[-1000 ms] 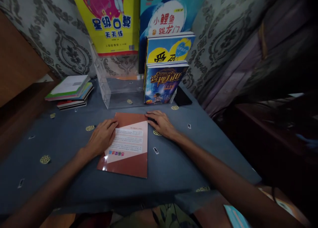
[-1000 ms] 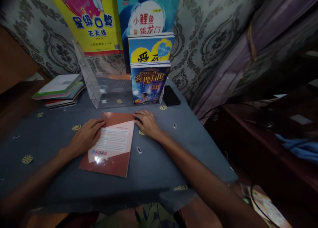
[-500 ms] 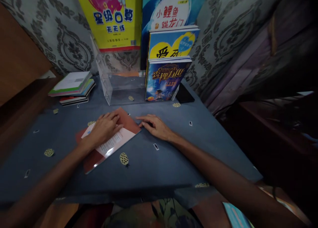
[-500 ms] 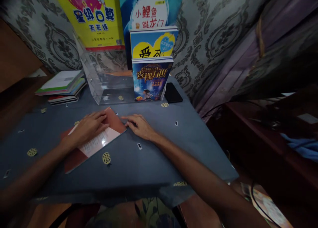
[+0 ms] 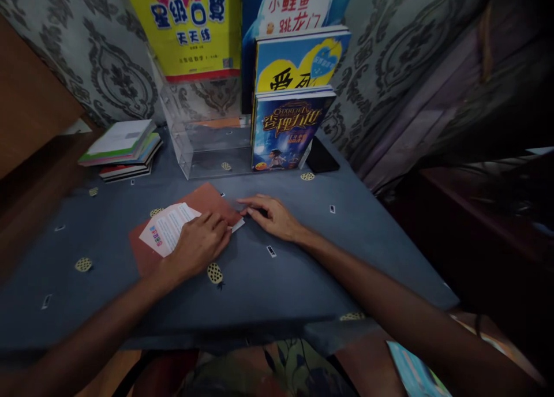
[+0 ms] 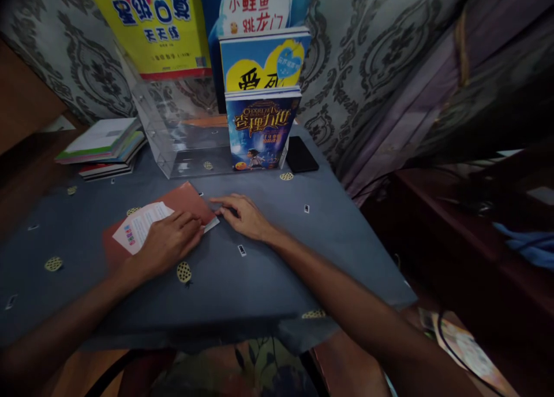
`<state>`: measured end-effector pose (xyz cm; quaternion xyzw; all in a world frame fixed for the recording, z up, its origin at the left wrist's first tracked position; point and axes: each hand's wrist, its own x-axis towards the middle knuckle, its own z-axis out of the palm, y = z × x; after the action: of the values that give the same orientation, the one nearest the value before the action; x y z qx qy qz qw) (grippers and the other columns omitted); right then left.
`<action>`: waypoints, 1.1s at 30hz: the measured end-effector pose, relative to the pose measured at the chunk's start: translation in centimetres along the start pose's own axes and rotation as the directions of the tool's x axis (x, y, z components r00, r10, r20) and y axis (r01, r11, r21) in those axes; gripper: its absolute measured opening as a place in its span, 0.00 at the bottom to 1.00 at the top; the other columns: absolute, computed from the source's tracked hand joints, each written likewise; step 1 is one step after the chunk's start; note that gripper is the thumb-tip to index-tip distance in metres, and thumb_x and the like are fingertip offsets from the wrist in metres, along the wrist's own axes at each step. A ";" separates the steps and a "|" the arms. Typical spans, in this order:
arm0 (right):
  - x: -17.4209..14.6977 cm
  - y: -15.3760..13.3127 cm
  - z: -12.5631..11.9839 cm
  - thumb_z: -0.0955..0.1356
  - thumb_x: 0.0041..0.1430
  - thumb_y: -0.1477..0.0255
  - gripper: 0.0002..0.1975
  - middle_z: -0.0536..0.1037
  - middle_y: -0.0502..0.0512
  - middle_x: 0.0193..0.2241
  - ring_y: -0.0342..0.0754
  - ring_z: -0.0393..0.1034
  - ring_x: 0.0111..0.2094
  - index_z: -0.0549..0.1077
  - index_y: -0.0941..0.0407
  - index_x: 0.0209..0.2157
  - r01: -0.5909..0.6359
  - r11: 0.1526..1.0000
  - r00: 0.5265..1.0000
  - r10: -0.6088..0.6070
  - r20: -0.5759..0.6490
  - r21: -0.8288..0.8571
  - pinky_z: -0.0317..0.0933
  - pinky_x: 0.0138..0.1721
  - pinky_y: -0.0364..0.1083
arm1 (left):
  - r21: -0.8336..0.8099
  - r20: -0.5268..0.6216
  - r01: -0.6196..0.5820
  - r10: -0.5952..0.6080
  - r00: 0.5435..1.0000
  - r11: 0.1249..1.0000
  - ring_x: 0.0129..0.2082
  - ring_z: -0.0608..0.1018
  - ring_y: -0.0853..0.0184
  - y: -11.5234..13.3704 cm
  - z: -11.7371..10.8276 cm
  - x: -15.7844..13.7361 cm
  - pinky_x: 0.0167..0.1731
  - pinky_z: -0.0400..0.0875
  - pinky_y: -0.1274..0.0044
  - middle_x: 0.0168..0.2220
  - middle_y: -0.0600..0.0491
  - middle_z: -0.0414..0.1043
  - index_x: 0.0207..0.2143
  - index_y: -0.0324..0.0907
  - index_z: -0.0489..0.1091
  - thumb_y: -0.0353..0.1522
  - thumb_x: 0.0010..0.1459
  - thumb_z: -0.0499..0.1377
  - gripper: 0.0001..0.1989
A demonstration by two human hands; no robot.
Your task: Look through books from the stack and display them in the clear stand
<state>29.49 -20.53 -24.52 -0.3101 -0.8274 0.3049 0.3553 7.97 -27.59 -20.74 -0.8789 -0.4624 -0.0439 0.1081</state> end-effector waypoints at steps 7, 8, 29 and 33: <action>0.0 -0.2 0.0 0.63 0.65 0.75 0.18 0.83 0.54 0.37 0.49 0.74 0.40 0.75 0.53 0.54 0.000 1.000 1.000 0.001 -0.026 0.014 0.66 0.45 0.50 | -0.034 -0.014 0.004 -0.004 1.000 0.999 0.40 0.77 0.61 -0.3 0.0 0.0 0.36 0.72 0.72 0.38 0.48 0.77 0.39 0.38 0.74 0.32 0.70 0.48 0.16; 0.0 -0.3 -0.1 0.63 0.65 0.75 0.18 0.83 0.54 0.38 0.49 0.74 0.41 0.75 0.53 0.54 -0.009 1.000 1.000 0.009 -0.025 0.012 0.66 0.45 0.50 | -0.045 -0.008 0.008 -0.009 1.000 0.999 0.40 0.77 0.60 -0.3 0.0 0.0 0.36 0.73 0.71 0.38 0.47 0.77 0.38 0.39 0.75 0.32 0.70 0.47 0.17; 0.1 -1.9 1.0 0.64 0.66 0.72 0.16 0.80 0.62 0.47 0.54 0.73 0.50 0.76 0.54 0.52 0.147 0.981 0.971 -0.120 0.206 -0.125 0.69 0.50 0.56 | -0.020 0.209 0.422 -0.409 0.888 0.906 0.58 0.70 0.48 -7.5 -0.1 -5.6 0.51 0.69 0.57 0.65 0.43 0.61 0.64 0.49 0.61 0.48 0.67 0.52 0.27; 1.5 -0.7 2.0 0.65 0.66 0.70 0.18 0.78 0.63 0.51 0.57 0.69 0.56 0.72 0.54 0.56 0.167 0.964 0.968 -0.121 0.220 -0.205 0.63 0.57 0.62 | 0.099 0.183 0.480 -0.490 0.852 0.872 0.52 0.73 0.50 -6.9 -0.7 -5.9 0.47 0.71 0.61 0.57 0.41 0.67 0.62 0.46 0.64 0.47 0.67 0.52 0.26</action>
<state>26.86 -20.45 -24.52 -0.2534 -0.9090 0.2144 0.2522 -1.04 -28.75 -20.13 -0.7307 -0.6787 0.0312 0.0676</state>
